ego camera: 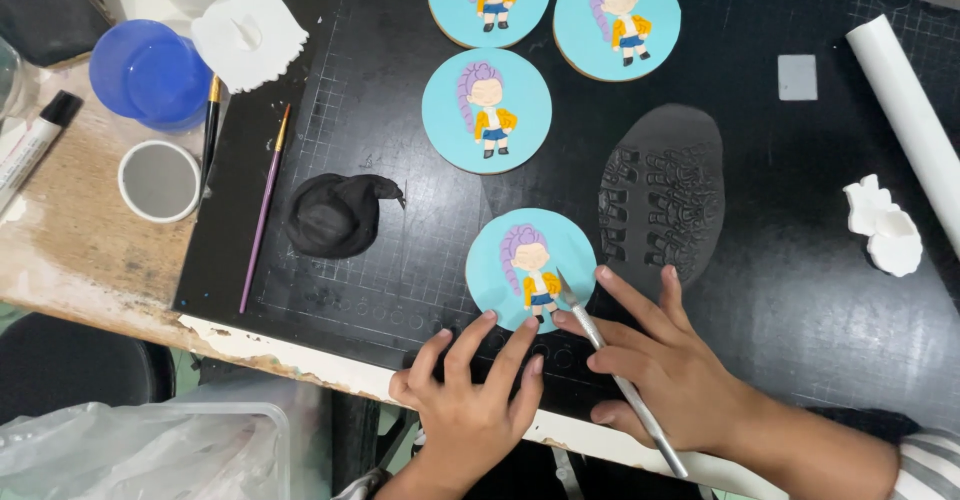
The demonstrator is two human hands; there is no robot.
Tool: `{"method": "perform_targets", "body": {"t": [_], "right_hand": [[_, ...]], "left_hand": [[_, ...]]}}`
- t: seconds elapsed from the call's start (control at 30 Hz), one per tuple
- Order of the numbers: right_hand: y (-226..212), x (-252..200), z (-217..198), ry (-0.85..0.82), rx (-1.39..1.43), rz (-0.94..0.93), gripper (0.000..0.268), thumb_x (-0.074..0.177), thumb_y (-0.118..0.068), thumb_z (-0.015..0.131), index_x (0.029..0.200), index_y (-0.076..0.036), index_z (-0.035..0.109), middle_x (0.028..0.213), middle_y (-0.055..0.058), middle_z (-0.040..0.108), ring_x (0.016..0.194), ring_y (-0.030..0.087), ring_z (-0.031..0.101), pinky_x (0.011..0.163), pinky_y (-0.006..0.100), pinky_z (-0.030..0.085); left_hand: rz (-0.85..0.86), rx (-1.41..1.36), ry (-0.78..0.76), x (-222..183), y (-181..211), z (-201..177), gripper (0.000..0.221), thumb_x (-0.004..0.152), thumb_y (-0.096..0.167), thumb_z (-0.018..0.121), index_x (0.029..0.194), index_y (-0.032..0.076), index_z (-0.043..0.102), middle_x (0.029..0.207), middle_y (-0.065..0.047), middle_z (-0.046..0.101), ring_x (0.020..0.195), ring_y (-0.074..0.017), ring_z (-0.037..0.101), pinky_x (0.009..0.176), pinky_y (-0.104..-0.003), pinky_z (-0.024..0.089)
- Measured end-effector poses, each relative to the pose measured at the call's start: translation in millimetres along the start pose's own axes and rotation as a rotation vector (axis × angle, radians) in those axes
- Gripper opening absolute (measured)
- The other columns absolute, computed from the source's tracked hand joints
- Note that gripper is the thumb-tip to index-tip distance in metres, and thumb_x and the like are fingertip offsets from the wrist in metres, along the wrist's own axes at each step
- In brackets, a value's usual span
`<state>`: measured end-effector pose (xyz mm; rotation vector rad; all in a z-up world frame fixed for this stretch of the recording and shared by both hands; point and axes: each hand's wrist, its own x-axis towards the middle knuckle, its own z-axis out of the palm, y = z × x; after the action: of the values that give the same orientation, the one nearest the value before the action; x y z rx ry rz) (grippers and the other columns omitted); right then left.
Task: Using a craft knife and stylus to precisely trim and detail character-themed toppers on a production table.
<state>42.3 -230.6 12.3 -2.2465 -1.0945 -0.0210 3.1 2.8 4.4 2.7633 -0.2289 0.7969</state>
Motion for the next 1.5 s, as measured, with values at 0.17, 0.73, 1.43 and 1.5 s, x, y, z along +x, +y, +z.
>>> {"method": "perform_targets", "body": {"t": [0.17,0.73,1.43,1.5], "right_hand": [[1.3,-3.2,-0.1,-0.027,0.046,0.052,0.027,0.1,-0.047,0.054,0.105,-0.021,0.049,0.148,0.009,0.06,0.156,0.045,0.021,0.122,0.069,-0.004],[8.2,-13.2,5.9,0.347,0.285,0.177,0.027,0.097,-0.014,0.064,0.119,-0.02,0.051,0.126,0.005,0.072,0.138,0.035,0.055,0.127,0.062,0.029],[8.6,-0.6,-11.6,0.409,0.216,0.261,0.01,0.101,-0.01,0.058,0.106,-0.008,0.05,0.11,0.012,0.073,0.114,0.03,0.076,0.126,0.062,0.036],[8.0,-0.8,-13.3,0.338,0.206,0.229,0.015,0.102,-0.014,0.055,0.11,-0.011,0.042,0.138,0.023,0.064,0.131,0.037,0.064,0.129,0.069,0.013]], "left_hand": [[-0.009,-0.008,0.029,2.1,1.8,0.2,0.022,0.096,0.046,0.062,0.109,0.038,0.077,0.122,0.005,0.062,0.107,-0.0246,0.047,0.086,-0.04,0.028],[-0.016,0.031,0.042,-0.9,6.6,1.4,0.022,0.094,0.045,0.061,0.11,0.04,0.076,0.123,0.005,0.064,0.11,-0.0268,0.05,0.086,-0.042,0.026],[-0.084,-0.197,-0.05,-1.8,-28.7,-3.9,0.038,0.105,0.022,0.038,0.077,0.011,0.061,0.078,-0.002,0.064,0.083,-0.0237,0.059,0.073,-0.039,0.034],[-0.159,-0.157,-0.091,7.2,-24.2,-10.9,0.028,0.095,0.04,0.061,0.089,0.014,0.055,0.107,-0.003,0.071,0.101,-0.0252,0.063,0.082,-0.041,0.039]]}}
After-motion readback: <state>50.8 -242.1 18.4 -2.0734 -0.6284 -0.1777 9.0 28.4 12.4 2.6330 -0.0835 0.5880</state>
